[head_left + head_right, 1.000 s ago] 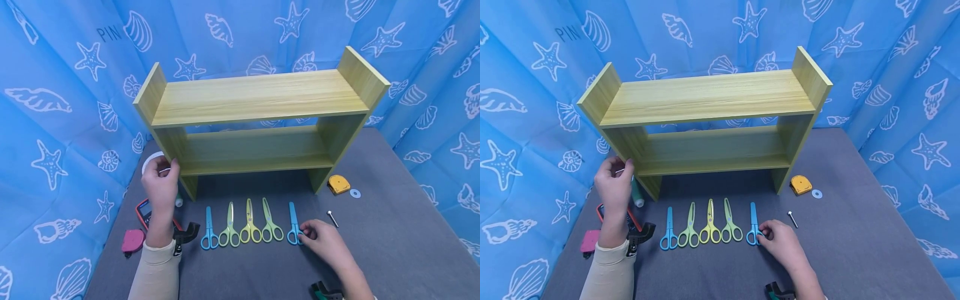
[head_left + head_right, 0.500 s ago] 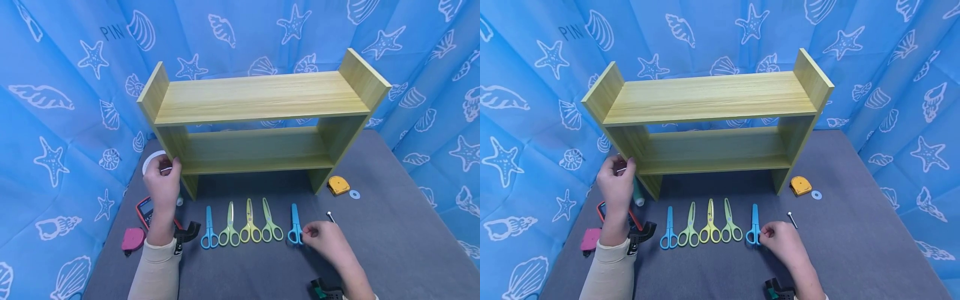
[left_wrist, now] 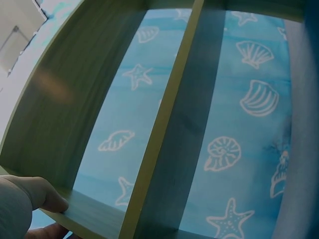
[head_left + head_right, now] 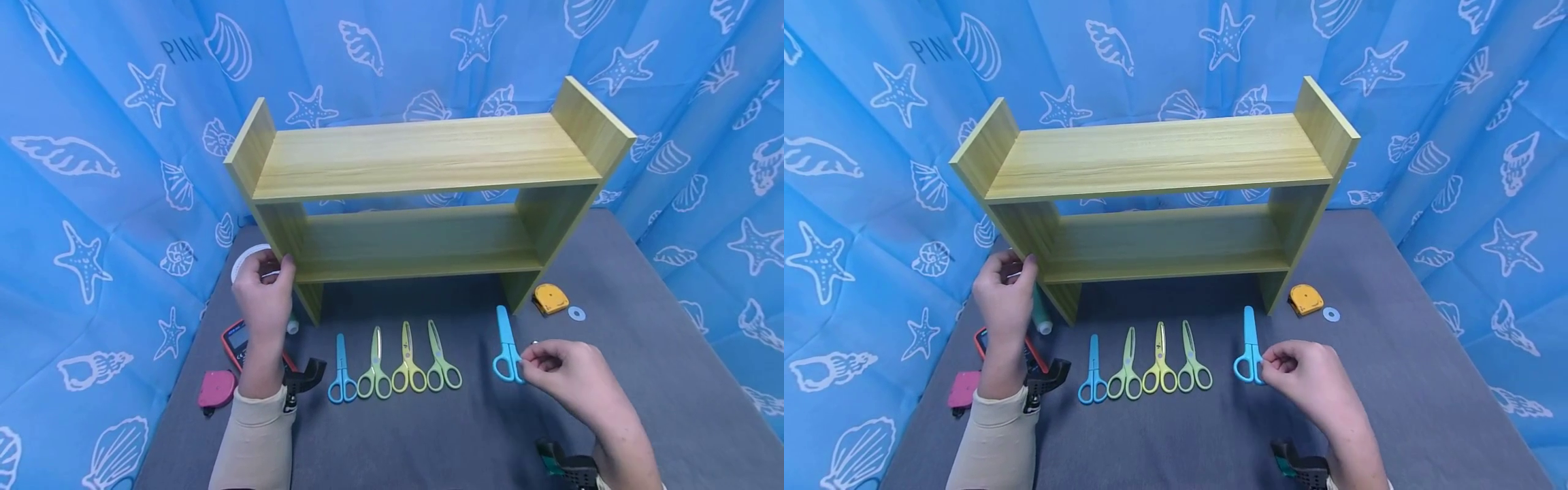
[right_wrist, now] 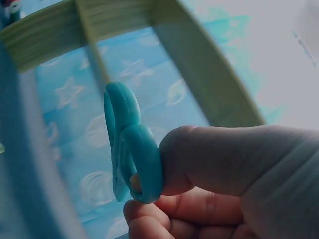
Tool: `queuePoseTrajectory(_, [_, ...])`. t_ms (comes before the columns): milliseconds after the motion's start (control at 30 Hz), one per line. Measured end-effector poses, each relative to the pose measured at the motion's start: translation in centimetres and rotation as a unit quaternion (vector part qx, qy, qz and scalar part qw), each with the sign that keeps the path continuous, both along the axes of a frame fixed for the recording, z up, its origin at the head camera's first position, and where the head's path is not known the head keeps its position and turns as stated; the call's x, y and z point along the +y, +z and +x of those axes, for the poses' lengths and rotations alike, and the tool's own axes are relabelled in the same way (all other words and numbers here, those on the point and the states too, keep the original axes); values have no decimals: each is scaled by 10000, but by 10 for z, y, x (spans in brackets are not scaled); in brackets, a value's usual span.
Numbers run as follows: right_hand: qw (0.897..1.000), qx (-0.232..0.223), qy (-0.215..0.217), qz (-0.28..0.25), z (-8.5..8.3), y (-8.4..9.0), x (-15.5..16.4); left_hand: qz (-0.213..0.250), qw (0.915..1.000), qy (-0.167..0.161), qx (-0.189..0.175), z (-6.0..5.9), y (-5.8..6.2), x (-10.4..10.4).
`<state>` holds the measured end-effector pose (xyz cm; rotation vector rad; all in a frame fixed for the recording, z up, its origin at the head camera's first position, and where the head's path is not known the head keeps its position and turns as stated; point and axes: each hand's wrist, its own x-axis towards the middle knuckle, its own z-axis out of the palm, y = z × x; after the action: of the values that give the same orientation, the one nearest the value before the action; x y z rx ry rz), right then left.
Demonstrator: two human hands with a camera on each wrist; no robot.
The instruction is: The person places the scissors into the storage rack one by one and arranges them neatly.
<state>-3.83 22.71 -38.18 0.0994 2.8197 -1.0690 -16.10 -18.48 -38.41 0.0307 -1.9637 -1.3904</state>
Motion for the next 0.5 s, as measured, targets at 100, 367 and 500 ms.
queuePoseTrajectory(100, [9996, 291, 33, -29, 4, 15, 1, -10, 10000, -1, 5, 0, 1, 0])
queuePoseTrajectory(367, [9883, 1524, 90, 37, 12, 54, 2, -148, 9999, 12, -6, 0, 1, -3])
queuePoseTrajectory(500, [9693, 2438, 309, -63, 11, 76, 1, -253, 9997, 12, 34, 0, 1, -3])
